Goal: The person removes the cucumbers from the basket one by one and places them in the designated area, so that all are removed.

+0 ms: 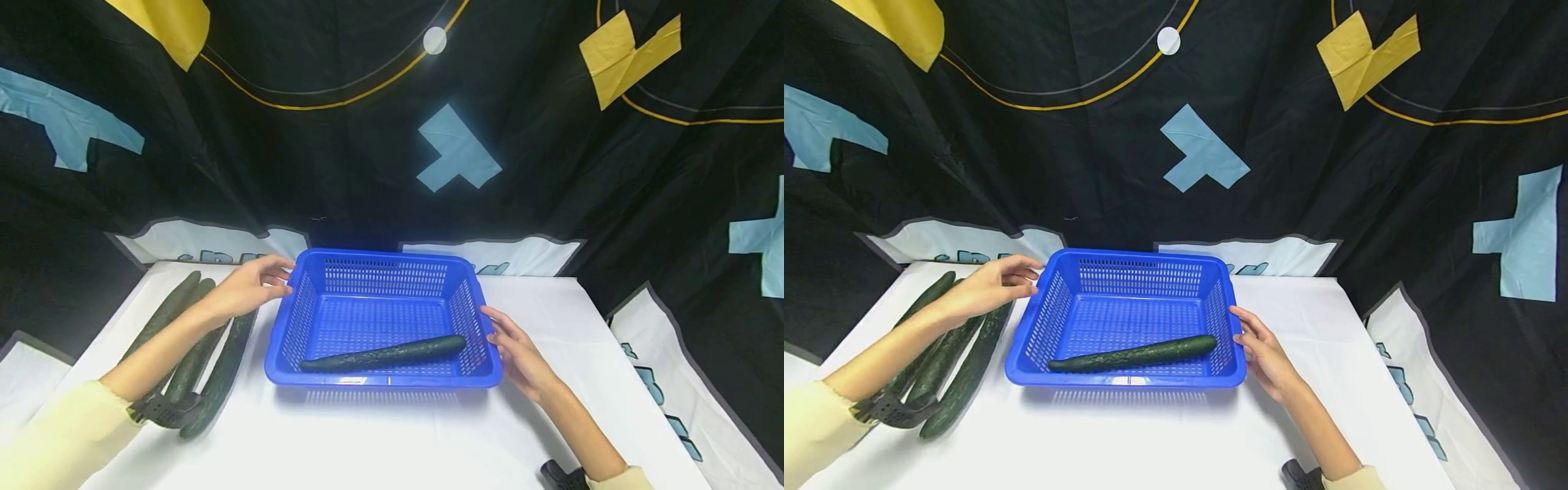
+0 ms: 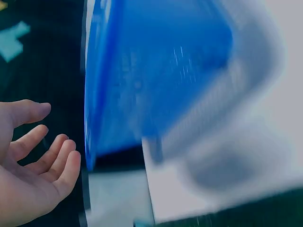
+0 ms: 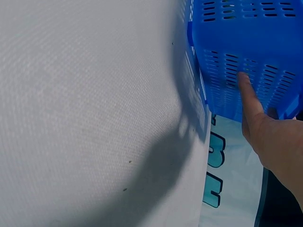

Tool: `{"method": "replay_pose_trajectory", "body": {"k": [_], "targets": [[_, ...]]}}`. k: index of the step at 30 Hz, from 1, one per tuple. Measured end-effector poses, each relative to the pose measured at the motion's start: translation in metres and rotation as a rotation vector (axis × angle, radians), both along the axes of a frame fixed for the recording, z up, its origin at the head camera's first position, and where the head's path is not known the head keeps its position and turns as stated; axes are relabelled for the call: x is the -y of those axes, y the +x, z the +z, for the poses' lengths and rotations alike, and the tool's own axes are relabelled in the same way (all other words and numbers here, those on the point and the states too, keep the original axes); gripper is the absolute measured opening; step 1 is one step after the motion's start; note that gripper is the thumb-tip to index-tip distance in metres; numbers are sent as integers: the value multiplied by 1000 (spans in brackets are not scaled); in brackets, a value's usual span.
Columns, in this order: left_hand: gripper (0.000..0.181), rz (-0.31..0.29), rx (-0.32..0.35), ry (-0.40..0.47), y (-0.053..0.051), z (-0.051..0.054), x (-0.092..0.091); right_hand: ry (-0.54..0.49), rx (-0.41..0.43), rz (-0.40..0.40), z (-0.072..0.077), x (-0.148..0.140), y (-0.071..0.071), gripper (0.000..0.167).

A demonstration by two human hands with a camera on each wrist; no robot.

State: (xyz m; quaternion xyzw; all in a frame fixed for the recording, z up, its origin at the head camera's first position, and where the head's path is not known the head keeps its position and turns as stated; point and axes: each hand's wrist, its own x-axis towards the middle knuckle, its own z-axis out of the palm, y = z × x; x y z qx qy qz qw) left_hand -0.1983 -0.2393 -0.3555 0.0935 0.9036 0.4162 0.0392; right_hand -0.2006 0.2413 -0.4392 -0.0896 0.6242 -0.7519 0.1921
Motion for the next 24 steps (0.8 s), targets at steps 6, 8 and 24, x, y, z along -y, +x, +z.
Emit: {"method": "replay_pose_trajectory", "body": {"k": [6, 8, 24], "targets": [[41, -122, 8, 90, -5, -8, -50, -1, -20, 4, 1, 1, -1, 57], [39, -161, 18, 115, -6, -14, -65, 3, -19, 3, 0, 1, -1, 58], [39, -306, 231, 256, 1, -58, -144, 6, -1, 0, 1, 2, -2, 62]]}}
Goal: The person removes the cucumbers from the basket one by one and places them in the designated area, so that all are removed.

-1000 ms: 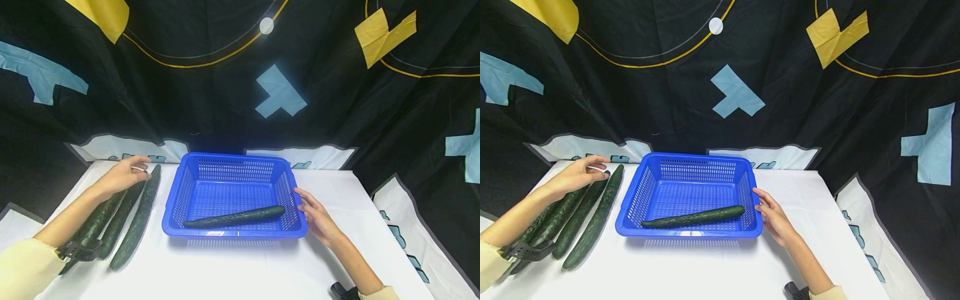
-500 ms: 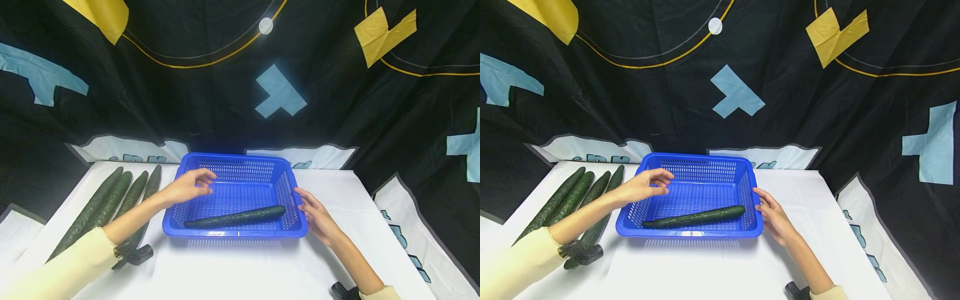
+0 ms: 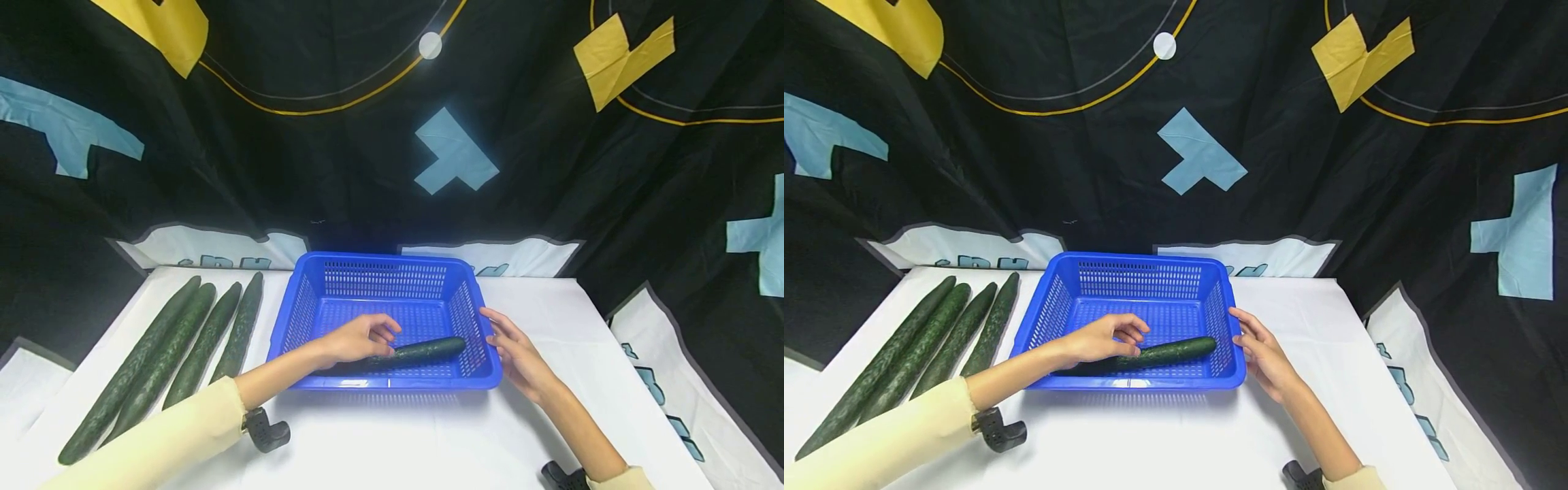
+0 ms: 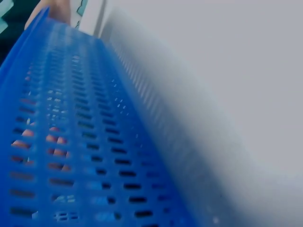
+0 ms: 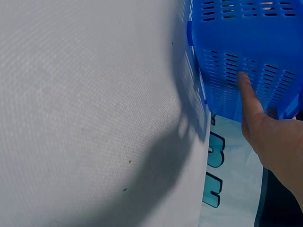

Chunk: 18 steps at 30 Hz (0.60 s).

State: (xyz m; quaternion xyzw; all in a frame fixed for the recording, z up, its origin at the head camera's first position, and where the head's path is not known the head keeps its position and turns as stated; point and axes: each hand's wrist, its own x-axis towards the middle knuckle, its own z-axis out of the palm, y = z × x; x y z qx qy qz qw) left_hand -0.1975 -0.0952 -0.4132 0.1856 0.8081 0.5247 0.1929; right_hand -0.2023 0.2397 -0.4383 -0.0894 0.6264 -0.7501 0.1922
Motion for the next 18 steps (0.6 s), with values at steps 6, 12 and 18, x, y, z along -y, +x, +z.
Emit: {"method": "replay_pose_trajectory", "body": {"k": [6, 12, 18], "targets": [[40, 2, 41, -25, 0, -4, -12, 12, -10, 0, 1, 0, 1, 62], [44, -9, 48, -66, -6, -6, -18, 31, -20, -9, 2, 0, 1, 63], [49, -21, 82, -129, -13, -11, -22, 37, -3, -21, 1, 1, 0, 64]]}}
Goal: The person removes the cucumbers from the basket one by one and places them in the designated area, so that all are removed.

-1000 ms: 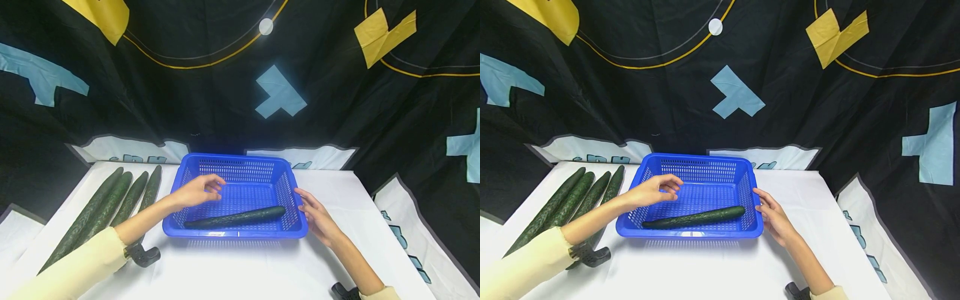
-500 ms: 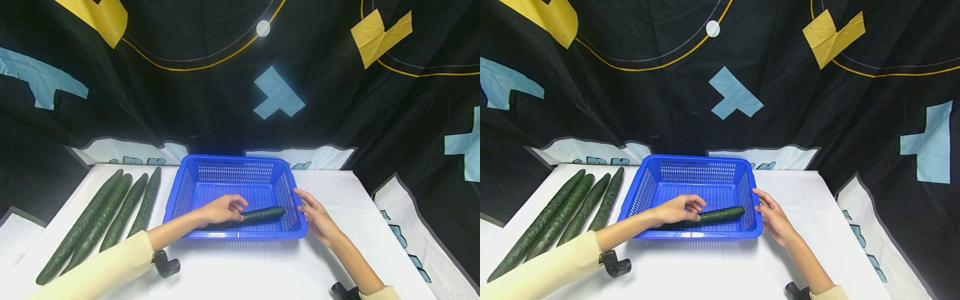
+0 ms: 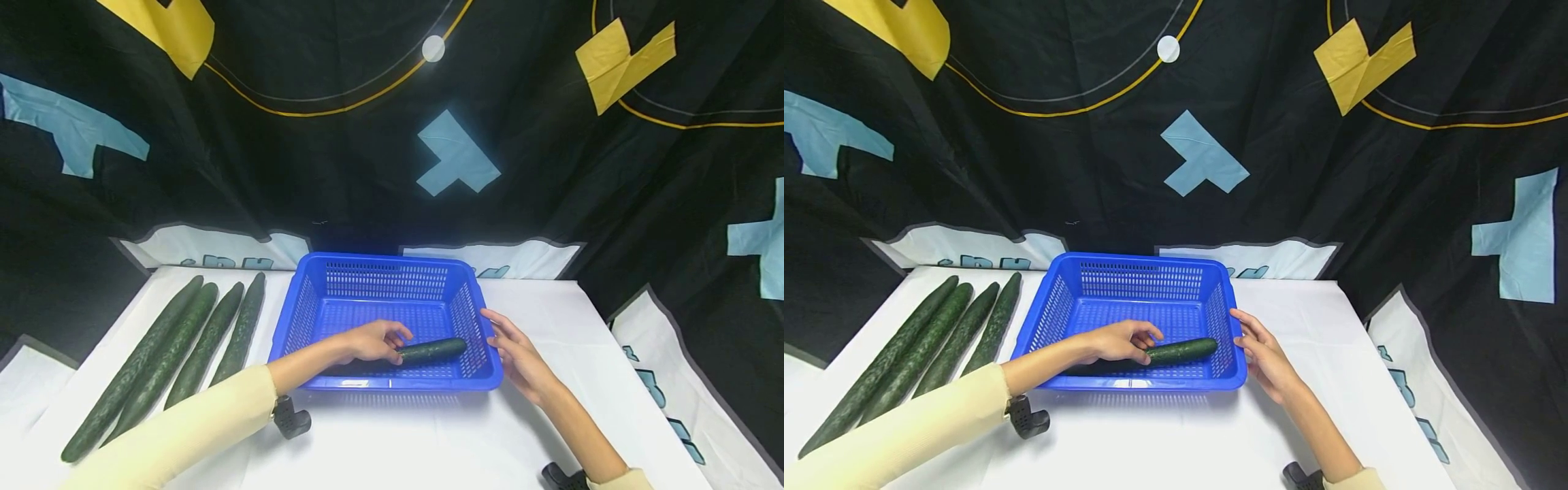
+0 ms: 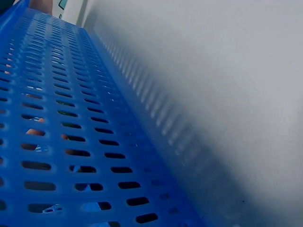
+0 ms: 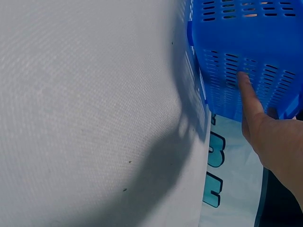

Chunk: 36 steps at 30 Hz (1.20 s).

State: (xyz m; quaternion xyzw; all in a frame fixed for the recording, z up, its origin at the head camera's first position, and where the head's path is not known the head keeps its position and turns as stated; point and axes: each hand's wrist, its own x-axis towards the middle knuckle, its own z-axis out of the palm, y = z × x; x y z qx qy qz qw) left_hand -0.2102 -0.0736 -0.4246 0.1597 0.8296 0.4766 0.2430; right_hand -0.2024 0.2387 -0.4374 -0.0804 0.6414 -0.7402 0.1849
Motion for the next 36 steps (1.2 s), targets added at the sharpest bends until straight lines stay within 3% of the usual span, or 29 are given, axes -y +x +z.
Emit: {"method": "replay_pose_trajectory", "body": {"k": [5, 13, 18, 25, 29, 36], "targets": [[52, -10, 35, -62, -2, -5, -1, -1, 9, -10, -1, 0, 0, 63], [58, -19, 95, -58, -3, -4, -2, -6, 4, 0, -1, 0, 0, 63], [57, -25, 54, -59, -4, 1, 0, -11, -7, 8, 0, 0, 0, 62], [55, -60, 37, -5, -4, 10, 5, -14, -17, 21, 1, 1, -1, 61], [53, -76, -9, 30, -4, 17, 8, -20, -12, 21, 1, 1, 0, 63], [52, -37, -54, 144, -6, 37, 16, -10, -19, 15, 1, 0, 1, 62]]}}
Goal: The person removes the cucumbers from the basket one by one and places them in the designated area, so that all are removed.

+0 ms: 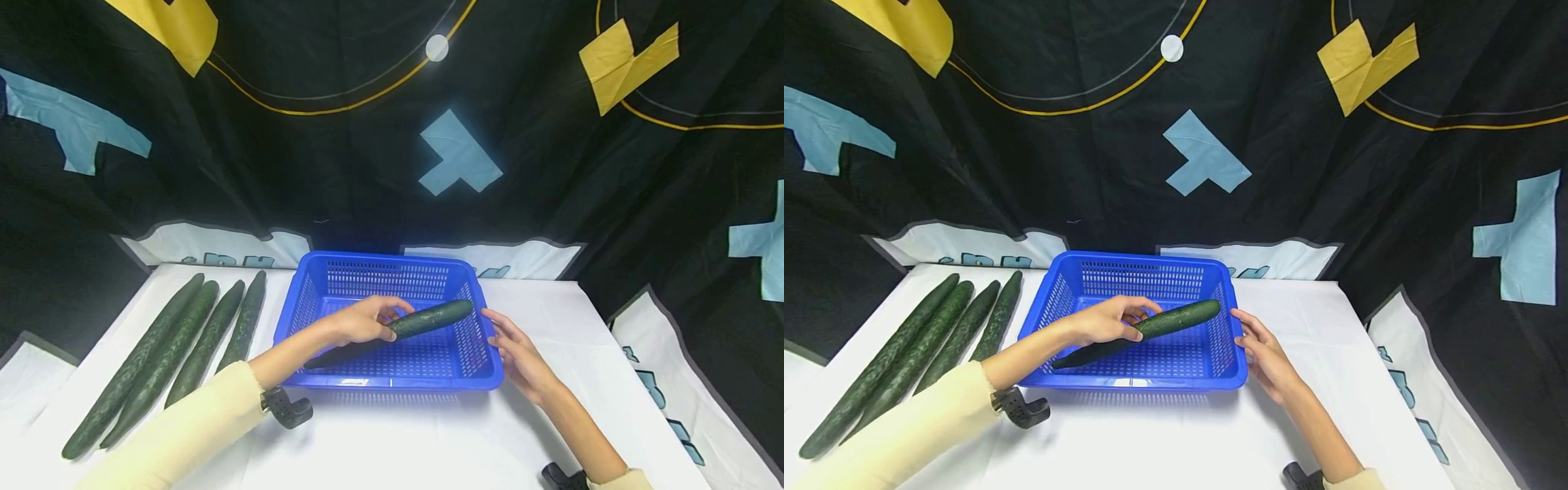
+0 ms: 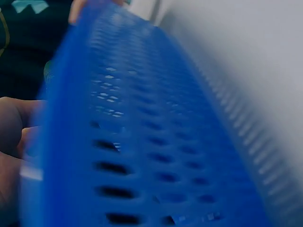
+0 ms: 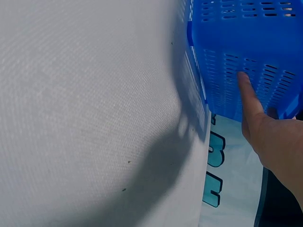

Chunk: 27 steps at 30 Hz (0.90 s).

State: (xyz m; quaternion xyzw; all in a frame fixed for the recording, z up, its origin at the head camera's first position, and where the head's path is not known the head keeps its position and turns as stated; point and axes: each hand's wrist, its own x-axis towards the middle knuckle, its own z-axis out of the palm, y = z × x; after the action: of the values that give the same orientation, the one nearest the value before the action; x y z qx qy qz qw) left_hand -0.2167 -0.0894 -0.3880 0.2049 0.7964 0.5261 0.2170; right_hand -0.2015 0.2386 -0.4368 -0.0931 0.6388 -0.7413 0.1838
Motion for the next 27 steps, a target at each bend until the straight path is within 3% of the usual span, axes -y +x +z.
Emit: {"method": "replay_pose_trajectory", "body": {"k": [8, 16, 22, 27], "targets": [[52, 99, -85, 52, 2, 42, 19, 4, 22, -7, -1, -1, 0, 61], [56, 173, -217, 73, 7, 81, 51, 4, 31, -6, -1, -1, 0, 62], [56, 250, -242, 52, 12, 96, 81, 10, 31, -10, 0, -2, 0, 62], [59, 345, -250, -12, 20, 101, 112, 6, 33, -1, 0, -1, 0, 62]]}}
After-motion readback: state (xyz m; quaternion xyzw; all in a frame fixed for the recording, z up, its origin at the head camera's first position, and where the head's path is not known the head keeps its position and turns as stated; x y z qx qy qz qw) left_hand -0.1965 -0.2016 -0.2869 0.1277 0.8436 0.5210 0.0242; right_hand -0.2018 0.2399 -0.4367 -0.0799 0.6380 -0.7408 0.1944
